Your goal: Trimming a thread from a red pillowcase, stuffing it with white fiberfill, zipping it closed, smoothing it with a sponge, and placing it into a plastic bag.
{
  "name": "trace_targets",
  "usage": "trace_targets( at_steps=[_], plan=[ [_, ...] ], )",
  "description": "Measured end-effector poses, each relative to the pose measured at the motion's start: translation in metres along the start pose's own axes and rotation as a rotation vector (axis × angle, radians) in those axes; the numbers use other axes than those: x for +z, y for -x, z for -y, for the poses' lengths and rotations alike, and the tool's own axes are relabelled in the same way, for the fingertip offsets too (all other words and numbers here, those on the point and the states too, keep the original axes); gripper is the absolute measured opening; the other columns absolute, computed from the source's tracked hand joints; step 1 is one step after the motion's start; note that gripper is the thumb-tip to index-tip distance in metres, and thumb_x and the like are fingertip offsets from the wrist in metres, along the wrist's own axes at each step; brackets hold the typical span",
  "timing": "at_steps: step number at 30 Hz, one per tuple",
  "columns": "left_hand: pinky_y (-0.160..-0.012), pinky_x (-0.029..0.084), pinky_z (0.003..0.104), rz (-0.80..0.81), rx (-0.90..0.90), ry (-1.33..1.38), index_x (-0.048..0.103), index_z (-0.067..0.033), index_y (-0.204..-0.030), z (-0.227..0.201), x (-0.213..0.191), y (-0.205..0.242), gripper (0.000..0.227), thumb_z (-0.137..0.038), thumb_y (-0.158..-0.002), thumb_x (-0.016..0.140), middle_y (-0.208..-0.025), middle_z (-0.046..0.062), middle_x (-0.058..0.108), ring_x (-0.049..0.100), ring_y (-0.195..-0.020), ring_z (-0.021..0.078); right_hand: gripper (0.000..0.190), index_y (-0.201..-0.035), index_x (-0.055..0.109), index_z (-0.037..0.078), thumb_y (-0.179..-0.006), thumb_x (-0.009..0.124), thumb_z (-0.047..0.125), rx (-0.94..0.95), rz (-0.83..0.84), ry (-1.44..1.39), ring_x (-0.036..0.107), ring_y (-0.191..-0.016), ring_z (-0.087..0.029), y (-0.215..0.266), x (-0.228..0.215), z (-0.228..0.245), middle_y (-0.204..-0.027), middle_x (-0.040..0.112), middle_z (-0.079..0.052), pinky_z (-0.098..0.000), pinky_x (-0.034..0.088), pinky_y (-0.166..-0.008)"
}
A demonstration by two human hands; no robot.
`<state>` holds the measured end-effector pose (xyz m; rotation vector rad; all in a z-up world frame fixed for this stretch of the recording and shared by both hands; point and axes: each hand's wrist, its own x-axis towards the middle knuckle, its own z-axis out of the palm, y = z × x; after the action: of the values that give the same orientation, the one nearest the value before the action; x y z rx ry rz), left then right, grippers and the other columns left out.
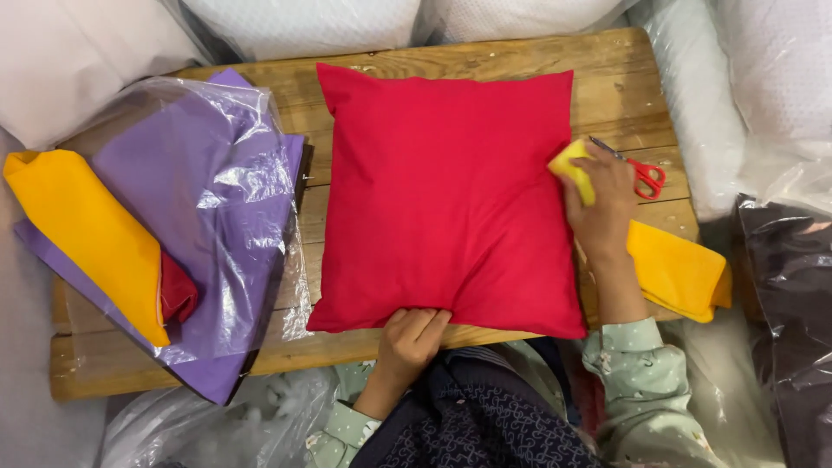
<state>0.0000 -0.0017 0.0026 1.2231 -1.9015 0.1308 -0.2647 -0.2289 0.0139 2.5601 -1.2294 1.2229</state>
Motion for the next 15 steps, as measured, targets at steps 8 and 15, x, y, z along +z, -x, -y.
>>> trace_targets(
  at_steps=[8, 15],
  plan=[
    [-0.067, 0.05, 0.033, -0.017, 0.141, -0.172, 0.069, -0.0119, -0.1, -0.001, 0.001, 0.011, 0.011, -0.002, -0.1, 0.063, -0.095, 0.003, 0.067, 0.059, -0.084, 0.0194, 0.022, -0.114, 0.066, 0.005, -0.095, 0.074, 0.013, -0.233, 0.109, -0.327, 0.064, -0.111, -0.037, 0.049, -0.042, 0.145, -0.125, 0.064, -0.02, -0.0468, 0.054, -0.094],
    [-0.056, 0.049, 0.032, -0.032, 0.124, -0.034, 0.074, 0.0012, -0.106, -0.002, -0.001, 0.0, 0.018, 0.011, -0.091, 0.075, -0.071, 0.003, 0.057, 0.051, -0.065, 0.0187, 0.024, -0.115, 0.063, 0.001, -0.095, 0.077, 0.004, 0.056, 0.07, -0.114, 0.061, -0.122, -0.041, 0.05, -0.023, 0.041, -0.129, 0.064, -0.026, -0.0477, 0.043, -0.103]
  ],
)
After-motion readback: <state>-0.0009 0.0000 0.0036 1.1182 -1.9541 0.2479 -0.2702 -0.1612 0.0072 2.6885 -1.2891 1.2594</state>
